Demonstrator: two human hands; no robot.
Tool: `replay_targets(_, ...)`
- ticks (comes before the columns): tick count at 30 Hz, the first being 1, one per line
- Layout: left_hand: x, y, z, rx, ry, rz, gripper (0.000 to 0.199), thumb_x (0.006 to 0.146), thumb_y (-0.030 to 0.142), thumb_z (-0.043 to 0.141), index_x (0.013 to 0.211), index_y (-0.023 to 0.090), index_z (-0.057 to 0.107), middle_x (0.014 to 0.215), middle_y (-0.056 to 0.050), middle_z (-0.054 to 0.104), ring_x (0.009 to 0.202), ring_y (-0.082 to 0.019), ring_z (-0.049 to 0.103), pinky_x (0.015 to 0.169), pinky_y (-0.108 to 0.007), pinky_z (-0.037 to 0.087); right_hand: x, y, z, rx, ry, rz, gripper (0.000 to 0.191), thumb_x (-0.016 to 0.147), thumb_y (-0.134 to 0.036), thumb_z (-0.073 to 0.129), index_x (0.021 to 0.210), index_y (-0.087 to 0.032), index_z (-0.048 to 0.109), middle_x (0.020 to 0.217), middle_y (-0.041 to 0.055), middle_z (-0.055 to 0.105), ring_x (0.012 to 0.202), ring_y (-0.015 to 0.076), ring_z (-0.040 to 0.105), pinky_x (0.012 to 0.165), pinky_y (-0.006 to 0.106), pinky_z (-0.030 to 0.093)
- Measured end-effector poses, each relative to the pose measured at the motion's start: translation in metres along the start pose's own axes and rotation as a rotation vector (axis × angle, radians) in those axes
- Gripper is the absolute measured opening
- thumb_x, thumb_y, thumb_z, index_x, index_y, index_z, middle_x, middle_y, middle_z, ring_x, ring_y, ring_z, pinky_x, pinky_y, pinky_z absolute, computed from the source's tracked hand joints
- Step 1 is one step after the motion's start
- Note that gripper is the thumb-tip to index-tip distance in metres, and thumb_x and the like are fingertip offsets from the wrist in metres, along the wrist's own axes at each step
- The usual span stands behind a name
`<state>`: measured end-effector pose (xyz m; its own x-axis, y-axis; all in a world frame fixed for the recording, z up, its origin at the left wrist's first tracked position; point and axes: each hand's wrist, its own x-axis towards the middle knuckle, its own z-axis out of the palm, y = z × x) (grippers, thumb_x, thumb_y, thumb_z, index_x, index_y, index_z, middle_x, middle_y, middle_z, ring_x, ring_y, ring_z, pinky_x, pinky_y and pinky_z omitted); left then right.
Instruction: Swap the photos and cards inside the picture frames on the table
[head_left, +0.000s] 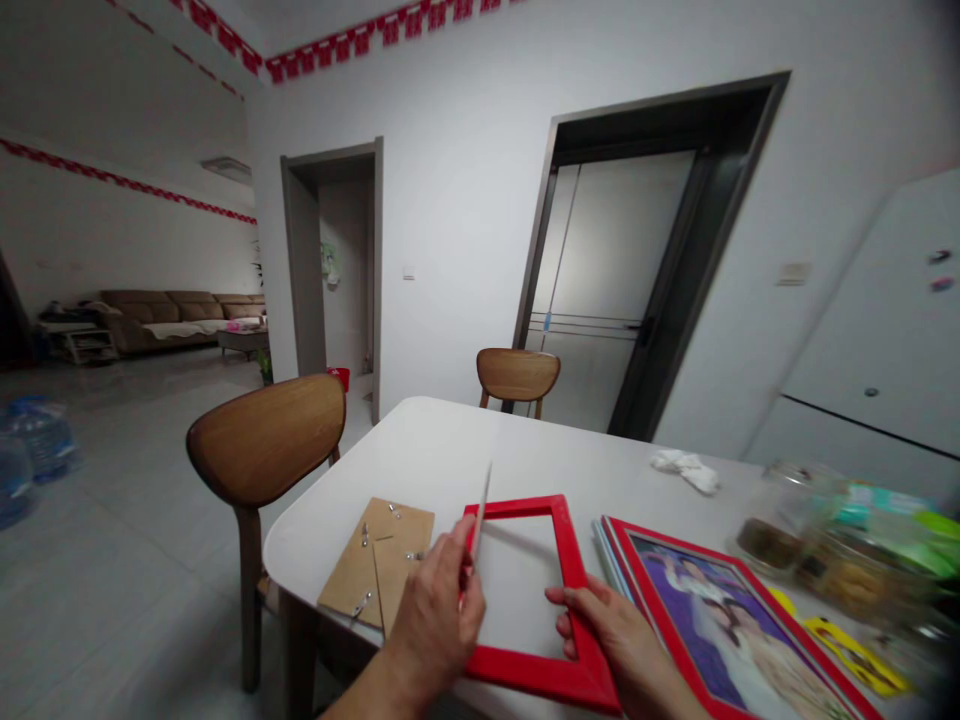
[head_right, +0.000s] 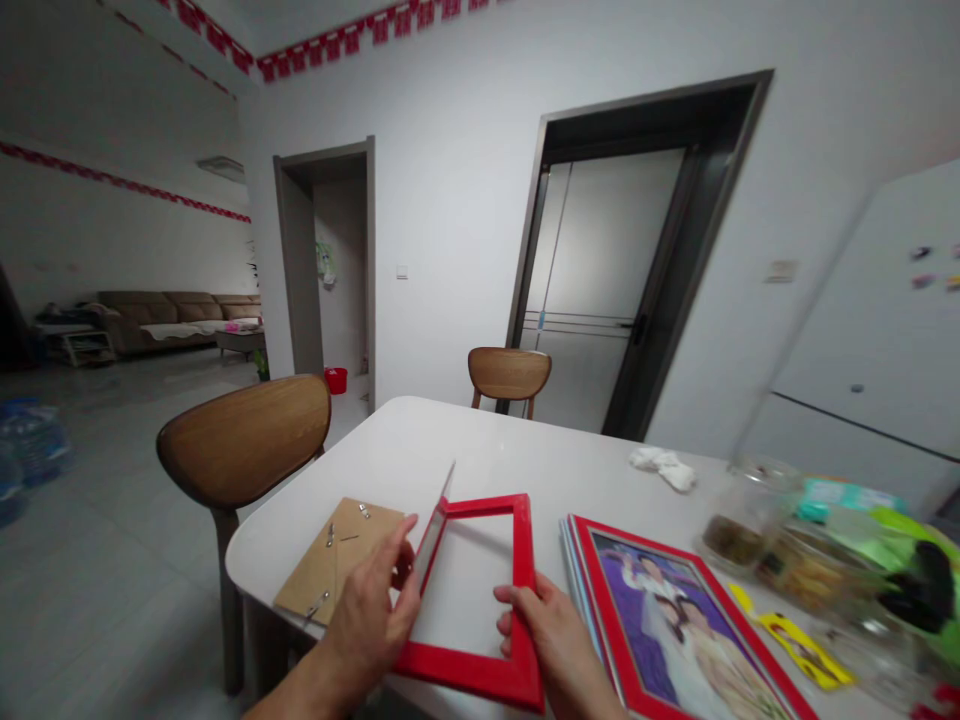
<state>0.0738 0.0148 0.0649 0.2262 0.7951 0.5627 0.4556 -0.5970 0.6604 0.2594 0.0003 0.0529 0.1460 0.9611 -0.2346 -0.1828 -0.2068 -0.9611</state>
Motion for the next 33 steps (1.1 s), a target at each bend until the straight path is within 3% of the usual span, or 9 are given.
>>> replay_targets(4,-0.005,-0.032,-0.027,-0.044,0.125,-0.291,0.045,0.071,0.013,0.043,0.116,0.015,0.042,0.080,-0.003,0.057,0.064,-0.015,0.054,0.063,-0.025,0.043,0.006,0.013,-0.014,-0.249,0.056,-0.057,0.025,0.065,-0.035,0.050,0.081,-0.016,0.051,0.046,-0.0043,0.053,0.039,0.0103,0.048,0.039,0.020,0.035)
replay_targets(8,-0.024,-0.062,-0.037,-0.113,0.071,-0.441,0.038,0.067,0.011,0.046,0.105,0.016,0.049,0.079,-0.001,0.061,0.066,-0.015,0.056,0.061,-0.022,0.042,0.011,0.026,-0.024,-0.642,0.140,-0.184,0.038,0.066,-0.031,0.043,0.100,-0.013,0.049,0.067,0.0026,0.063,0.060,0.0170,0.058,0.056,0.025,0.043)
replay_targets(13,-0.037,-0.072,-0.036,-0.002,-0.004,-0.550,0.035,0.064,0.010,0.048,0.098,0.017,0.054,0.072,0.001,0.061,0.063,-0.016,0.056,0.061,-0.023,0.040,0.014,0.039,-0.025,-1.103,0.314,-0.294,0.041,0.067,-0.026,0.041,0.103,-0.012,0.053,0.081,0.0094,0.064,0.073,0.0210,0.060,0.066,0.028,0.042)
replay_targets(19,-0.040,-0.075,-0.037,0.205,-0.110,-0.402,0.035,0.069,0.018,0.048,0.104,0.017,0.052,0.089,-0.006,0.061,0.085,-0.022,0.056,0.076,-0.030,0.040,0.015,0.048,-0.022,-1.363,0.335,-0.392,0.038,0.072,-0.020,0.037,0.104,-0.005,0.052,0.087,0.0143,0.061,0.080,0.0211,0.057,0.074,0.030,0.041)
replay_targets(23,-0.041,-0.068,-0.032,0.404,-0.192,-0.273,0.043,0.068,0.019,0.047,0.111,0.014,0.048,0.108,-0.012,0.053,0.102,-0.025,0.047,0.088,-0.037,0.034,0.018,0.054,-0.021,-1.452,0.330,-0.434,0.038,0.074,-0.017,0.035,0.104,-0.002,0.051,0.097,0.0173,0.058,0.091,0.0225,0.053,0.083,0.032,0.038)
replay_targets(28,-0.033,-0.051,-0.023,0.361,-0.410,-0.099,0.059,0.063,0.017,0.051,0.121,0.016,0.040,0.132,-0.012,0.032,0.122,-0.027,0.025,0.100,-0.043,0.020,0.023,0.059,-0.022,-1.535,0.348,-0.450,0.039,0.072,-0.015,0.039,0.105,-0.002,0.052,0.111,0.0191,0.051,0.102,0.0252,0.048,0.090,0.035,0.034)
replay_targets(33,-0.033,-0.057,-0.010,0.369,-0.466,0.003,0.052,0.067,0.011,0.044,0.119,0.015,0.043,0.130,-0.012,0.036,0.119,-0.024,0.031,0.098,-0.042,0.026,0.026,0.066,-0.026,-1.538,0.312,-0.459,0.042,0.070,-0.014,0.039,0.108,-0.003,0.052,0.116,0.0191,0.049,0.106,0.0261,0.046,0.092,0.035,0.034)
